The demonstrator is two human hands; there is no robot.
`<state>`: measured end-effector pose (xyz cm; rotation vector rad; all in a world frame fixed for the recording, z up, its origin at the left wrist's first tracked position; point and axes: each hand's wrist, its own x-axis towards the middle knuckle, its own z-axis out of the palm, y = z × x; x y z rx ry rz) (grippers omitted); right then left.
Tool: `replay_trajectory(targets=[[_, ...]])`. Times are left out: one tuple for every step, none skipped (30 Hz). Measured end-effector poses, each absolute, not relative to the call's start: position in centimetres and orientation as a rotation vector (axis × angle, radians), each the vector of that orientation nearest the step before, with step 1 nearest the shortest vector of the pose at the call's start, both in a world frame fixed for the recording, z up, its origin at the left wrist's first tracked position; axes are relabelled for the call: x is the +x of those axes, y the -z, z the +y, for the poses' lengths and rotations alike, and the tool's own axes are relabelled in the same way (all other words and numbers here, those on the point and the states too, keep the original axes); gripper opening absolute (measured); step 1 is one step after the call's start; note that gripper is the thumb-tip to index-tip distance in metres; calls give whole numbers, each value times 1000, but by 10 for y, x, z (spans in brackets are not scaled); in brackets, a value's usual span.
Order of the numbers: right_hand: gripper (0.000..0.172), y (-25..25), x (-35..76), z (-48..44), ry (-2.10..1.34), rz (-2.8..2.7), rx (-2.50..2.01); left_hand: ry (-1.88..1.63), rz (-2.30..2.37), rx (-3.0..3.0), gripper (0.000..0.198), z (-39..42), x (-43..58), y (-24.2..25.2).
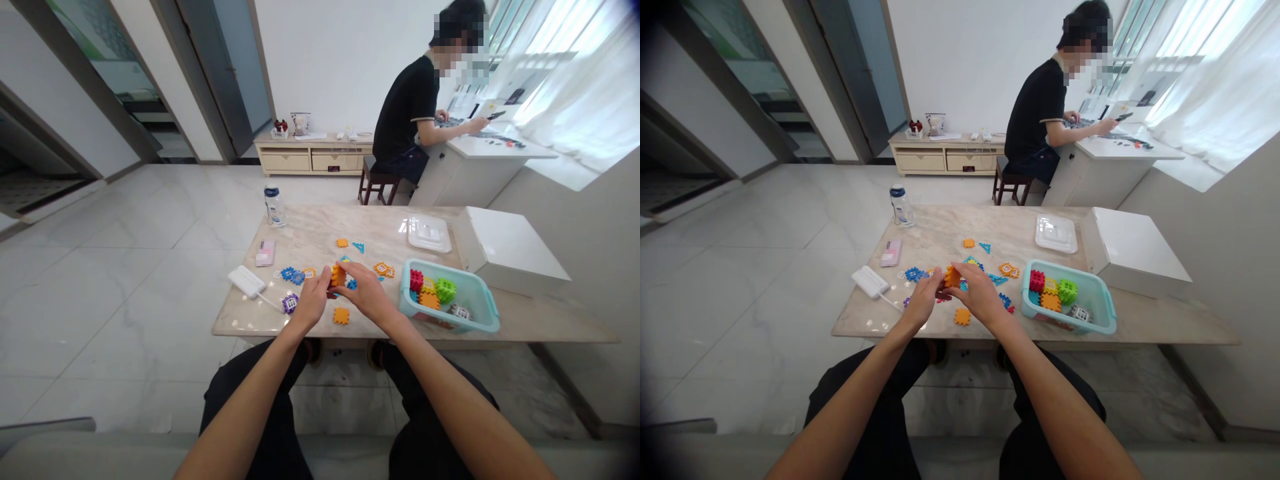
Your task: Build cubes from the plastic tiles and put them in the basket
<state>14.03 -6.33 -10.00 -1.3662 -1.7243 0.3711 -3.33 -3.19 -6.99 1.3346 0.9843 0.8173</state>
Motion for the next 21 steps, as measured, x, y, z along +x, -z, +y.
replay_trajectory(targets=[[64, 100, 140, -63, -374, -1723, -1360, -817, 986, 1336, 88, -32, -34, 69], [64, 100, 140, -63, -377, -1718, -1356, -817, 988, 1338, 89, -33, -34, 68], [63, 100, 140, -62, -379, -1710, -1356, -816, 991, 1341, 89, -33, -34, 68], [63, 99, 140, -62, -381, -1703, -1358, -814, 994, 1342, 89, -33, -34, 67], [62, 99, 140, -62, -383, -1696, -1361, -811, 997, 1344, 90, -33, -34, 67], [62, 98, 140, -61, -385, -1692, -1364, -806, 999, 1346, 89, -32, -34, 67], [61, 97, 140, -61, -384, -1688, -1366, -803, 999, 1348, 89, -32, -34, 67], [61, 97, 140, -61, -382, -1687, -1368, -801, 997, 1350, 88, -31, -35, 68], [61, 96, 140, -61, -379, -1686, -1370, -801, 992, 1353, 87, -31, -35, 68], [62, 96, 139, -61, -374, -1685, -1372, -803, 986, 1355, 87, -30, -35, 69], [62, 95, 139, -61, -368, -1685, -1374, -807, 980, 1356, 86, -30, -36, 70], [62, 95, 139, -62, -365, -1687, -1374, -810, 976, 1356, 85, -29, -36, 71], [62, 95, 139, -62, -366, -1692, -1372, -814, 975, 1356, 85, -29, -36, 72], [62, 95, 139, -63, -369, -1701, -1368, -816, 978, 1355, 85, -29, -36, 73], [62, 95, 139, -63, -373, -1710, -1365, -817, 982, 1354, 85, -28, -37, 74], [62, 95, 139, -64, -375, -1719, -1362, -816, 988, 1352, 85, -28, -37, 74], [63, 94, 139, -64, -377, -1728, -1359, -816, 991, 1349, 85, -28, -37, 74], [62, 94, 139, -65, -376, -1733, -1356, -817, 992, 1345, 85, -28, -37, 74], [62, 94, 138, -65, -373, -1736, -1353, -818, 989, 1341, 85, -28, -37, 73], [61, 94, 138, -66, -369, -1739, -1350, -821, 984, 1339, 84, -28, -37, 72], [61, 94, 138, -66, -364, -1743, -1347, -824, 978, 1338, 84, -28, -38, 71]])
